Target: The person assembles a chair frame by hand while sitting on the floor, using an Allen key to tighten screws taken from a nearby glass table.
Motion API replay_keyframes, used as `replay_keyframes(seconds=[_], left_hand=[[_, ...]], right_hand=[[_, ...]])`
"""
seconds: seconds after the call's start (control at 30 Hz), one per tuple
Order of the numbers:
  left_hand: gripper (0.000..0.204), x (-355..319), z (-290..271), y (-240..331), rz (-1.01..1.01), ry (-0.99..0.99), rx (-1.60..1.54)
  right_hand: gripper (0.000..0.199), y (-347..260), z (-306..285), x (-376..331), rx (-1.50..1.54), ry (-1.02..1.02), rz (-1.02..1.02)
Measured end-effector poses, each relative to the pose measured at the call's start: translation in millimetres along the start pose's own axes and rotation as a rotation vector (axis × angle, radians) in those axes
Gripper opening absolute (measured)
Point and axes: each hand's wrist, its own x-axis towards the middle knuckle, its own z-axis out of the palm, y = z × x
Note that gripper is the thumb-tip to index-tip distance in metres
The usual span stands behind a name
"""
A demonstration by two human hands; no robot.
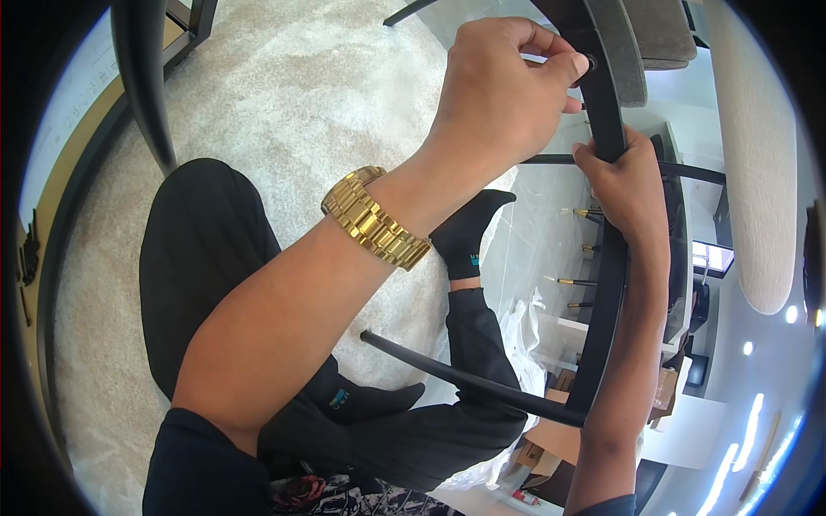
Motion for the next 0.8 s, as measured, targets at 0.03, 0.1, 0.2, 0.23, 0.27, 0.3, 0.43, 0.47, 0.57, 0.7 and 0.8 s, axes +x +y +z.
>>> replay_keyframes(seconds=[0.03,0.1,0.2,0.23,0.27,0.3,0.43,0.47,0.57,0.7,0.8], left_hand=[[0.019,-1.9,1.0,0.1,-0.009,0.016,-0.025],[0.019,-1.0,2.4,-1.3,0.025,0.050,0.030],[0.021,-1.3,-2.9,3.8,0.106,0.075,0.233],[0.023,-5.6,-3.6,7.4,0.107,0.060,0.268],[0.025,-9.8,-3.6,11.5,0.108,0.052,0.305],[0.025,-12.0,-1.9,12.6,0.122,0.033,0.316],[0.028,-10.7,6.3,13.7,0.250,0.000,0.554],[0.029,-8.8,8.4,15.4,0.263,0.010,0.573],[0.031,-6.3,12.4,22.0,0.269,0.023,0.623],[0.027,1.3,13.9,32.5,0.296,-0.002,0.710],[0.023,4.7,13.4,27.5,0.420,0.000,0.752]], right_hand=[[0.029,2.4,0.8,-0.7,0.011,0.008,-0.020],[0.029,4.0,-0.3,0.0,0.022,0.021,-0.055],[0.029,2.4,-0.5,-0.5,0.032,0.029,-0.086],[0.029,2.4,-1.0,-1.0,0.034,0.035,-0.087],[0.029,0.3,-0.9,-1.3,0.036,0.038,-0.094],[0.029,-5.4,-4.0,-2.8,0.033,0.008,-0.055],[0.028,-5.0,-4.1,-4.3,0.062,-0.004,-0.033],[0.028,-4.3,-4.2,-4.4,0.067,-0.003,-0.039],[0.028,-4.7,-6.0,-5.6,0.049,0.004,-0.061],[0.027,-3.5,-7.1,-4.4,0.074,-0.002,-0.085],[0.026,1.7,-4.1,-1.5,0.089,-0.008,-0.092]])
